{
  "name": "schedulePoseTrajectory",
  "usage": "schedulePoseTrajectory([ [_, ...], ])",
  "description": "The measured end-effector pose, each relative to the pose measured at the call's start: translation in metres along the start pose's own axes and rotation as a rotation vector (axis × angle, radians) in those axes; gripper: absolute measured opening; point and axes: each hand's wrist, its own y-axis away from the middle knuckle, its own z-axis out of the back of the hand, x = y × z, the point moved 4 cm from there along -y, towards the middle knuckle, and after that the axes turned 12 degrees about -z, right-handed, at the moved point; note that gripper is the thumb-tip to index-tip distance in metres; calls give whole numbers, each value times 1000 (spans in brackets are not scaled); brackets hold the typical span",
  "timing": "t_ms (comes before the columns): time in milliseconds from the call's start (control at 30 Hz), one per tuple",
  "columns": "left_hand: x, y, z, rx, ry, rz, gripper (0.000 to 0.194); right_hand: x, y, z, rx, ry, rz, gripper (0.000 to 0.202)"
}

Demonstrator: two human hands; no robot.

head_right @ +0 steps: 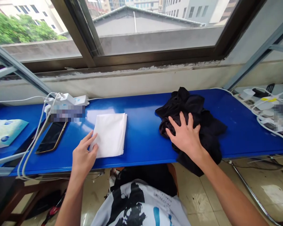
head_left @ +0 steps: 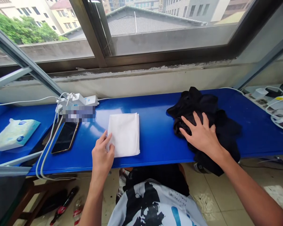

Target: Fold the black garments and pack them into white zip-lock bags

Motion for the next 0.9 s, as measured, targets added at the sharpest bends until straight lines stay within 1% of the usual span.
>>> schedulePoseTrajectory([
  [167,6,5,2,-39,6,19,50,-5,-7,-1,8,-17,20,58],
  [267,11,4,3,-32,1,2,51,-11,-8,6,-10,-54,51,66],
  [300,12,3,5,-32,-9,-10,50,-16,-7,11,-44,-75,67,70],
  [367,12,2,7,-43,-41,-44,49,-29,-3,26,-163,-146,80,73],
  [433,9,0,12,-68,-76,-83,46,-47,0,41,-281,-222,57,66],
  [467,5,-1,15,-86,-88,-100,45,-56,2,46,-308,-238,45,63],
  [533,-5,-3,21,-133,-97,-135,42,-71,8,50,-311,-219,38,64],
  [633,-21,-5,30,-188,-66,-197,36,-80,26,43,-328,-170,54,70],
  [700,-29,-4,32,-197,-40,-228,32,-79,40,33,-343,-159,98,70],
  [767,-32,-2,32,-204,-25,-234,29,-76,51,19,-313,-141,156,66],
  [833,-32,0,31,-212,-13,-227,27,-76,54,10,-291,-142,201,60],
  [900,-31,0,31,-209,4,-221,26,-78,48,13,-335,-192,211,52],
])
